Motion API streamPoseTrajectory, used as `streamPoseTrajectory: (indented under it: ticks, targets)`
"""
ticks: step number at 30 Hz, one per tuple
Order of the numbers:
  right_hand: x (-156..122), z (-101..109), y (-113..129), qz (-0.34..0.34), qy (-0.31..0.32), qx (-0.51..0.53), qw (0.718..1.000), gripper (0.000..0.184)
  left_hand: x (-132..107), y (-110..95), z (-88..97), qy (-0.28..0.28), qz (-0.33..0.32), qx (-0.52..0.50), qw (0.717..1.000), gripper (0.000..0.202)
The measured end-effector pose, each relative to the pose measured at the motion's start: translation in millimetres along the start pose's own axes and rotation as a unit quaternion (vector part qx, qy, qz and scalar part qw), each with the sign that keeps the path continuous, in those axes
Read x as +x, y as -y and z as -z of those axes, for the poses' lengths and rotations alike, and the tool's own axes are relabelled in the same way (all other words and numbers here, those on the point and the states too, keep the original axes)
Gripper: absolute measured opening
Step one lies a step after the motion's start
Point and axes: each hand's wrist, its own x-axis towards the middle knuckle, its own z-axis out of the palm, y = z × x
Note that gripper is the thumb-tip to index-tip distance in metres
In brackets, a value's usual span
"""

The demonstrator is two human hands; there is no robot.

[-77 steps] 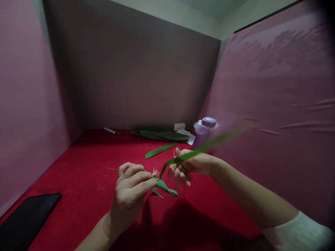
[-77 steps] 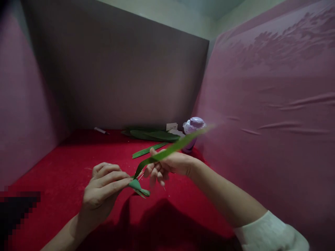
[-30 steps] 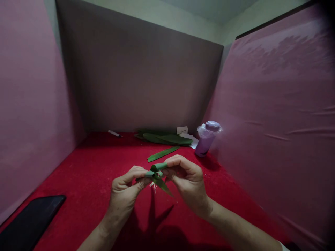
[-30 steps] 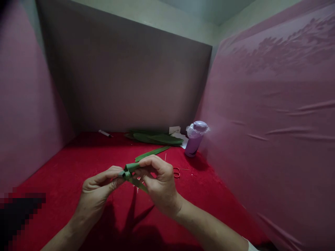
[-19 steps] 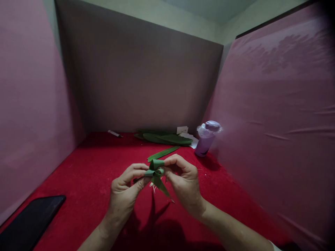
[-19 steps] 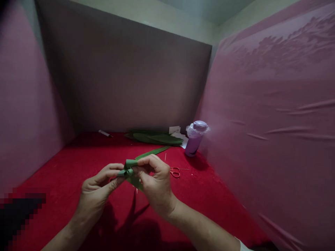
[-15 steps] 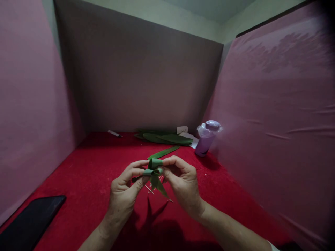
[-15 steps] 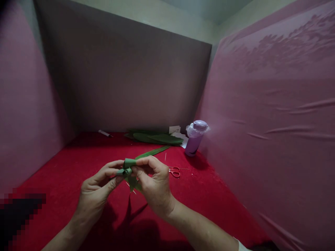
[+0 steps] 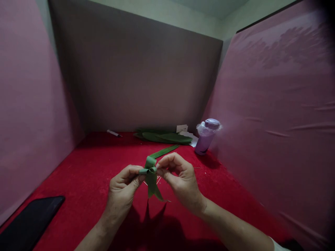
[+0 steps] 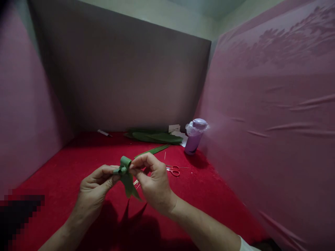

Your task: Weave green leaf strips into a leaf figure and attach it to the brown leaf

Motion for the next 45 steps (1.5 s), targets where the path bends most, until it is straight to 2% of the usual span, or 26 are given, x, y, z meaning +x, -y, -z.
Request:
streamPoseTrajectory:
  ticks: [4, 9, 13, 17, 19, 26, 30, 35, 40, 45]
  targets:
    - [5, 4, 0, -0.011, 0.034, 0.002, 0.999, 0.03, 0, -2, 1.5, 0.023, -0.012, 0.035, 0.999, 0.007]
    - [11, 10, -1, -0.005, 0.07, 0.0, 0.998, 0.018, 2, -8, 1.8, 0.05, -0.048, 0.093, 0.993, 0.005]
    - [16, 14, 0, 0.024, 0.096, -0.057, 0.993, 0.032, 2, -8, 3.6, 0.072, -0.014, 0.091, 0.993, 0.004]
    - [21, 16, -4, -0.044, 0.165, 0.06, 0.983, 0.045, 2, -5, 4.6, 0.075, 0.04, 0.065, 0.994, 0.006]
    - [22, 15, -6, -0.083, 0.176, 0.119, 0.974, 0.045, 2, -5, 4.2, 0.067, 0.064, 0.057, 0.994, 0.006]
    - [23, 11, -11, -0.136, 0.177, 0.183, 0.957, 0.033, 1, -7, 3.5, 0.047, 0.109, 0.068, 0.991, 0.008]
    - [25, 11, -13, -0.143, 0.158, 0.21, 0.954, 0.031, 3, -6, 2.9, 0.027, 0.107, 0.067, 0.992, 0.01]
    - [27, 10, -17, -0.143, 0.124, 0.212, 0.959, 0.026, 1, -3, 0.6, -0.007, 0.08, 0.075, 0.994, 0.027]
    - [27, 8, -25, -0.131, 0.101, 0.212, 0.963, 0.024, -2, -3, -2.4, -0.008, 0.057, 0.088, 0.994, 0.023]
    - [24, 5, -28, -0.127, 0.089, 0.207, 0.966, 0.023, -1, -8, -5.4, 0.023, 0.084, 0.051, 0.995, 0.015]
